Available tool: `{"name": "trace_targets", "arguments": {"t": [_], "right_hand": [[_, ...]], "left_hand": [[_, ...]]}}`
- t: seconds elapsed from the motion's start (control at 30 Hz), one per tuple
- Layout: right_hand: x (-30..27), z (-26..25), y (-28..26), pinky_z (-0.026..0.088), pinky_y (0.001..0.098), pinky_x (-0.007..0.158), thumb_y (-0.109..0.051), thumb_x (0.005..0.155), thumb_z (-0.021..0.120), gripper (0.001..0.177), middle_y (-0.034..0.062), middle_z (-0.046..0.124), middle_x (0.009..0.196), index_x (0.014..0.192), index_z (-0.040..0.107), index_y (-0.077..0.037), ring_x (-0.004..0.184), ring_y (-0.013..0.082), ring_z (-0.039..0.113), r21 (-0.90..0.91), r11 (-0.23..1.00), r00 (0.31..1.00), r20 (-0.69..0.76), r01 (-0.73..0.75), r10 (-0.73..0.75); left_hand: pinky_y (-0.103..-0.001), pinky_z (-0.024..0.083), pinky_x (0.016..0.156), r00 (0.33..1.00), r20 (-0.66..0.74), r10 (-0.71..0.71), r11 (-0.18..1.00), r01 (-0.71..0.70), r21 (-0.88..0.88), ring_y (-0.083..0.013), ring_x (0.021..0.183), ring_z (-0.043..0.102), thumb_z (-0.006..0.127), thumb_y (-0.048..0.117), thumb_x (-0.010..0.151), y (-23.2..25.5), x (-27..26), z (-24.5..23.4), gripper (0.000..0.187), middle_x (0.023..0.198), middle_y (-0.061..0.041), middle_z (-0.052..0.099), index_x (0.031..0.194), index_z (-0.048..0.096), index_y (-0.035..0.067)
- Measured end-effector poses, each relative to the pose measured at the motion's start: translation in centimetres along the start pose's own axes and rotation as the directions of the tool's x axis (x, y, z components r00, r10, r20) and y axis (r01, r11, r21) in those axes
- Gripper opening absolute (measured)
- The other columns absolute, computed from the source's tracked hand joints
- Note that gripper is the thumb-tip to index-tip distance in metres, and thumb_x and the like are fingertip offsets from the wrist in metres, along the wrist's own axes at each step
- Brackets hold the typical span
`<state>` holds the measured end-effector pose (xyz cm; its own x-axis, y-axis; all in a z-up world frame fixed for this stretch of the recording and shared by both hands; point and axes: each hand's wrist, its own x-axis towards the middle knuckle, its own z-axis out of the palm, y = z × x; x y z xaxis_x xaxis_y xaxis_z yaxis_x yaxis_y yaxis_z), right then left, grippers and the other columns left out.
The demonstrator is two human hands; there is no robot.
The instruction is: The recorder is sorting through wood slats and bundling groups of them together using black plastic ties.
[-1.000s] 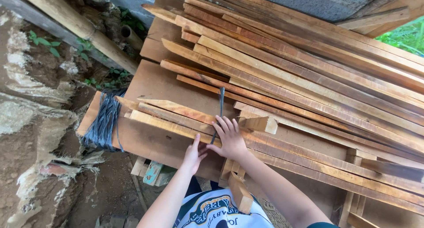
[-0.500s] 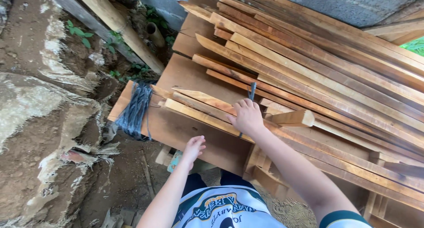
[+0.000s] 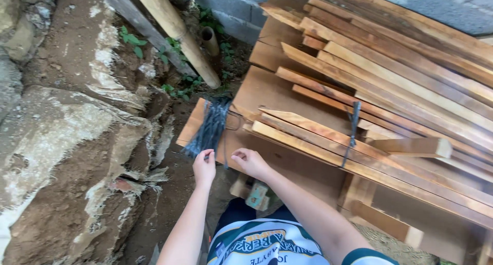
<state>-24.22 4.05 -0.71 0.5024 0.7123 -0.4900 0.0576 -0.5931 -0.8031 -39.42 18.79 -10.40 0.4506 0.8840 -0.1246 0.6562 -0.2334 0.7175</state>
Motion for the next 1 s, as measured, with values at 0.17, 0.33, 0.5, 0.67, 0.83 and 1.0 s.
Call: {"name": "trace_targets", "arguments": {"t": [0.17, 0.33, 0.5, 0.67, 0.83, 1.0], "right_hand": [[4.4, 6.5, 1.0, 0.061, 0.0363, 0.080, -0.035, 0.095, 0.067, 0.022, 0.0044, 0.079, 0.093, 0.112, 0.075, -0.025, 0.090, 0.0204, 0.076, 0.120, 0.985, 0.991, -0.034, -0.123, 0.128], [6.4, 7.9, -0.5, 0.061, 0.0325, 0.076, -0.032, 0.097, 0.067, 0.025, 0.0077, 0.080, 0.096, 0.115, 0.076, -0.018, 0.085, 0.0166, 0.077, 0.234, 0.954, 0.974, -0.080, -0.189, 0.212], [7.3, 8.6, -1.9, 0.063, 0.0298, 0.068, -0.030, 0.097, 0.067, 0.024, 0.0070, 0.080, 0.096, 0.114, 0.076, -0.015, 0.084, 0.0177, 0.077, 0.308, 0.922, 0.957, -0.092, -0.237, 0.276], [9.0, 9.6, -1.8, 0.062, 0.0275, 0.059, -0.030, 0.098, 0.065, 0.026, 0.0073, 0.080, 0.097, 0.116, 0.074, -0.014, 0.083, 0.0156, 0.076, 0.333, 0.918, 0.960, -0.101, -0.215, 0.262], [10.8, 8.8, -4.4, 0.062, 0.0274, 0.065, -0.036, 0.095, 0.073, 0.048, 0.0144, 0.078, 0.101, 0.130, 0.064, -0.003, 0.084, 0.0180, 0.075, 0.402, 0.903, 0.964, -0.143, -0.151, 0.225], [13.4, 7.3, -1.8, 0.059, 0.0232, 0.052, -0.013, 0.102, 0.057, 0.026, 0.0064, 0.068, 0.069, 0.124, 0.061, 0.000, 0.056, 0.0161, 0.070, 0.502, 0.865, 0.960, -0.246, 0.010, 0.132]], "left_hand": [[-0.034, 0.060, 0.067, 0.999, 0.047, 0.002, 0.999, -0.004, 0.042, -0.0238, 0.077, 0.074, 0.072, 0.027, 0.092, 1.8, 3.5, -3.8, 0.012, 0.094, -0.001, 0.073, 0.103, 0.076, 0.025], [-0.041, 0.060, 0.075, 0.996, 0.079, 0.038, 0.992, -0.047, 0.118, -0.0289, 0.086, 0.073, 0.076, 0.028, 0.088, 3.1, 6.5, -5.7, 0.025, 0.103, -0.001, 0.070, 0.113, 0.072, 0.024], [-0.041, 0.061, 0.078, 0.988, 0.156, -0.016, 0.936, -0.040, 0.350, -0.0253, 0.092, 0.074, 0.074, 0.036, 0.086, 2.3, 7.9, -4.7, 0.018, 0.101, 0.007, 0.066, 0.103, 0.070, 0.033], [-0.045, 0.060, 0.076, 0.996, 0.084, -0.039, 0.968, 0.017, 0.252, -0.0312, 0.088, 0.074, 0.068, 0.036, 0.089, 3.5, 7.9, -5.4, 0.011, 0.097, 0.002, 0.069, 0.098, 0.070, 0.030], [-0.045, 0.059, 0.077, 0.984, 0.145, 0.102, 0.991, -0.114, 0.074, -0.0318, 0.094, 0.072, 0.068, 0.031, 0.090, 5.4, 6.3, -7.9, 0.012, 0.096, -0.003, 0.071, 0.100, 0.071, 0.025], [-0.037, 0.059, 0.079, 0.932, 0.350, 0.092, 0.986, -0.037, -0.160, -0.0246, 0.093, 0.073, 0.067, 0.046, 0.096, 4.6, 5.0, -6.7, 0.023, 0.096, 0.001, 0.075, 0.102, 0.076, 0.025]]}}
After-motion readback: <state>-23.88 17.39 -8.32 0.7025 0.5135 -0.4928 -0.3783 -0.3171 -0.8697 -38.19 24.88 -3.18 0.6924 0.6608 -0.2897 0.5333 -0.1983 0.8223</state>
